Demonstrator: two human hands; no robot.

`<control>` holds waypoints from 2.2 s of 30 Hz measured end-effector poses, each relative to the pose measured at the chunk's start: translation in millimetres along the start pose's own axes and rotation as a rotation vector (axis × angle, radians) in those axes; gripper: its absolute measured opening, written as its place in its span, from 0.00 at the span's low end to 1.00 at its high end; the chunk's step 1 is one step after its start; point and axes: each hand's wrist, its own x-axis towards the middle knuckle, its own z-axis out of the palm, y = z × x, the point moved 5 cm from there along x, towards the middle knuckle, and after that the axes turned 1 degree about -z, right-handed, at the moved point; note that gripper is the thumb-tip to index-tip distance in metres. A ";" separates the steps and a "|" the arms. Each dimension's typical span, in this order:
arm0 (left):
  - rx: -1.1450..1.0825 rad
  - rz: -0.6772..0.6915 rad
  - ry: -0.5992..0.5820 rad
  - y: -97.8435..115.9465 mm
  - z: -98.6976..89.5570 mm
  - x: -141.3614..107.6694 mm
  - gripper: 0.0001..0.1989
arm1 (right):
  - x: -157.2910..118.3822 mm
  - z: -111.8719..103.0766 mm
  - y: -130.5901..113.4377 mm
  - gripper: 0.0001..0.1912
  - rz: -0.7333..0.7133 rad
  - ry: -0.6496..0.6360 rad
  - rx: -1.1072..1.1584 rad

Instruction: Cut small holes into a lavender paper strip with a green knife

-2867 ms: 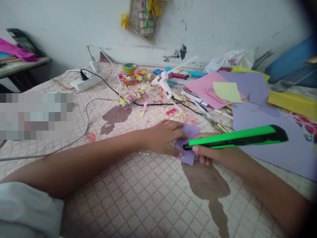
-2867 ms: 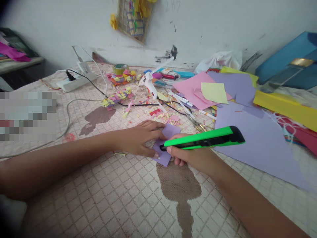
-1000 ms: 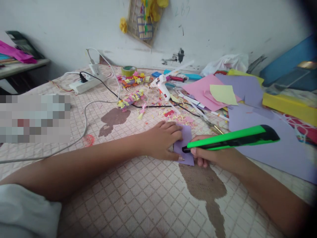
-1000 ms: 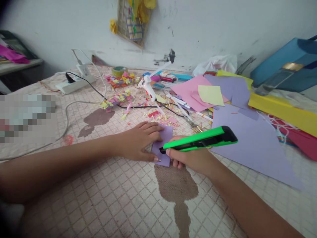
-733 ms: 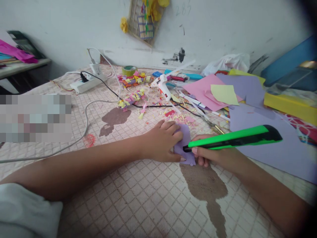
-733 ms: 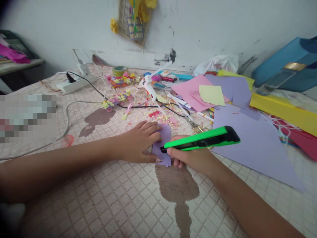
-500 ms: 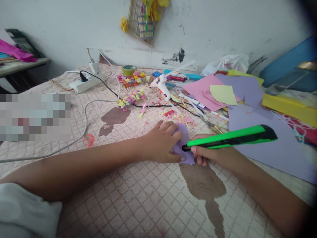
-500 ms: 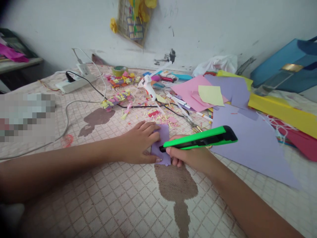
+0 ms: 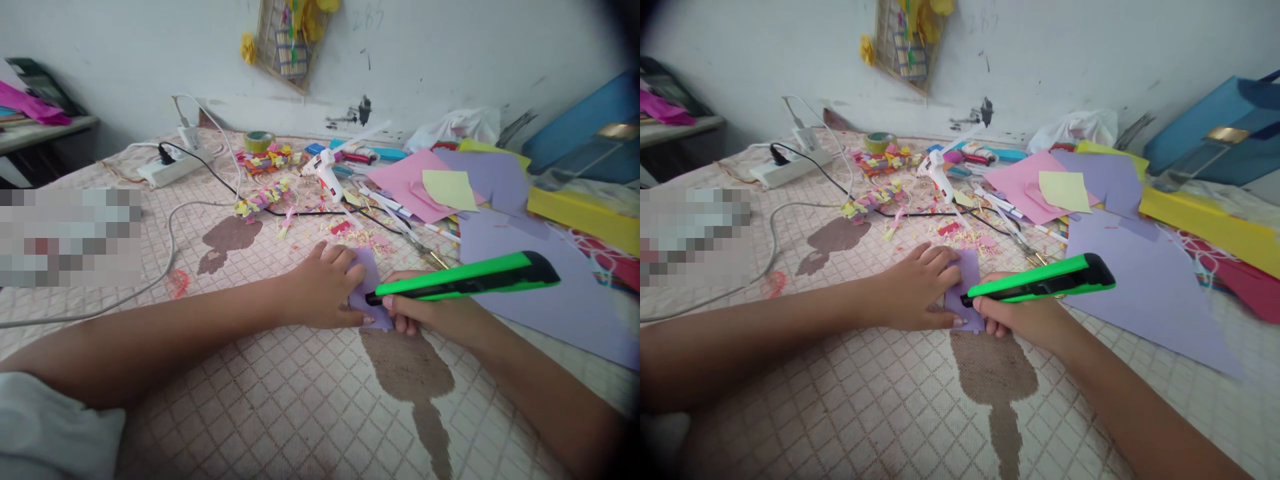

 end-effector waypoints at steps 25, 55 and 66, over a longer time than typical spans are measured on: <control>0.176 -0.082 0.034 8.0 -0.4 -2.4 0.35 | 0.2 -0.8 2.6 0.08 0.058 0.043 -0.001; 0.341 -0.193 0.063 26.7 -12.7 -1.8 0.28 | -0.1 -0.4 -1.6 0.07 0.013 0.025 -0.019; 0.324 -0.211 0.014 26.8 -10.3 -0.1 0.28 | -0.9 0.0 -2.8 0.07 -0.011 0.018 -0.030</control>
